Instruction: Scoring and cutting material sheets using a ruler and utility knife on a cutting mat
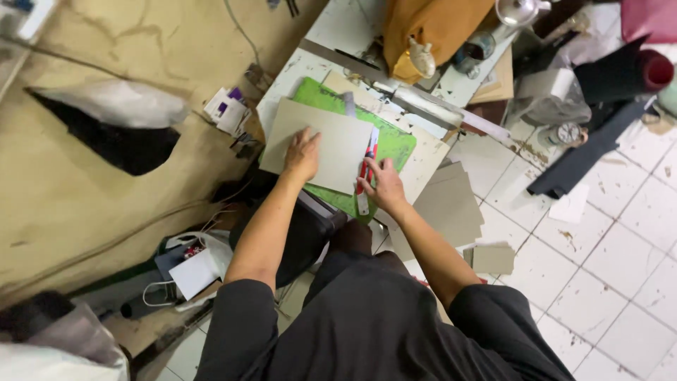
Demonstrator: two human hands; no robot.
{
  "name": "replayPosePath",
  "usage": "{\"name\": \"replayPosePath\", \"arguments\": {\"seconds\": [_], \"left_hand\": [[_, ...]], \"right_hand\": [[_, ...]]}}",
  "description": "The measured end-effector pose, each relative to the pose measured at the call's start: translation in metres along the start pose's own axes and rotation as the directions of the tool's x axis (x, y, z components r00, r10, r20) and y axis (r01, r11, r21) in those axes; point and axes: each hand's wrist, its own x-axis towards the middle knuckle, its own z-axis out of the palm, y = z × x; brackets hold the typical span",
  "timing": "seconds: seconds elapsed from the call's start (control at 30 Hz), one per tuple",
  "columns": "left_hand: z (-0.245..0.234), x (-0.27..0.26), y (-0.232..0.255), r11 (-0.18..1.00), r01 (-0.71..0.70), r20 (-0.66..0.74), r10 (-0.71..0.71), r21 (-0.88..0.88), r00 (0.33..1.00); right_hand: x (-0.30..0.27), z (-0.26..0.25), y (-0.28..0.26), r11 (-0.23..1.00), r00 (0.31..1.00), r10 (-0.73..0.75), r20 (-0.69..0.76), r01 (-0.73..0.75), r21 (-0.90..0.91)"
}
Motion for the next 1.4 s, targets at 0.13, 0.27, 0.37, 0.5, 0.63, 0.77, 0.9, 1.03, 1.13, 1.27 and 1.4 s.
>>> {"name": "replayPosePath", "arguments": {"seconds": [0.13, 0.27, 0.37, 0.5, 0.63, 0.77, 0.9, 1.03, 1.13, 1.27, 1.4], "left_hand": [[0.019, 0.018, -0.010, 0.997, -0.014, 0.081, 0.020, -0.080, 0.996], [0.005, 0.014, -0.003, 0.999, -0.036, 0.096, 0.036, -0.007, 0.995], [-0.009, 0.016, -0.005, 0.995, -0.079, 0.125, 0.071, 0.054, 0.990], [-0.020, 0.020, -0.005, 0.992, -0.096, 0.228, 0.074, 0.087, 0.971], [-0.015, 0.029, -0.011, 0.963, -0.184, 0.229, 0.136, 0.199, 0.964], [-0.017, 0.041, -0.006, 0.941, -0.231, 0.273, 0.160, 0.248, 0.949], [-0.027, 0.039, -0.008, 0.926, -0.270, 0.294, 0.190, 0.262, 0.937], [-0.025, 0.038, -0.032, 0.897, -0.380, 0.223, 0.332, 0.225, 0.917], [-0.018, 0.035, -0.071, 0.865, -0.491, 0.046, 0.489, 0.100, 0.871], [-0.010, 0.045, -0.142, 0.778, -0.615, -0.469, 0.498, -0.130, 0.729], [-0.009, 0.047, -0.196, 0.718, -0.525, -0.578, 0.208, -0.458, 0.789]], "right_hand": [[0.010, 0.009, 0.019, 0.999, 0.999, 0.046, 0.011, -0.045, -0.021], [0.011, 0.015, 0.043, 0.991, 0.991, 0.135, -0.019, -0.135, -0.011], [0.013, 0.016, 0.061, 0.981, 0.979, 0.194, -0.059, -0.194, 0.005], [0.017, 0.025, 0.085, 0.994, 0.963, 0.111, -0.247, -0.107, 0.027], [0.021, 0.037, 0.089, 0.991, 0.921, 0.130, -0.367, -0.130, 0.024], [0.026, 0.068, 0.106, 0.977, 0.862, 0.178, -0.474, -0.214, -0.022], [0.020, 0.082, 0.102, 0.979, 0.813, 0.163, -0.559, -0.203, -0.009], [0.011, 0.068, 0.076, 0.977, 0.790, 0.157, -0.593, -0.213, -0.026], [0.002, 0.071, 0.053, 0.980, 0.757, 0.102, -0.646, -0.187, -0.064], [-0.003, 0.089, -0.006, 0.961, 0.680, 0.194, -0.707, -0.277, -0.003], [0.009, 0.115, -0.063, 0.951, 0.673, 0.162, -0.722, -0.301, -0.068]]}}
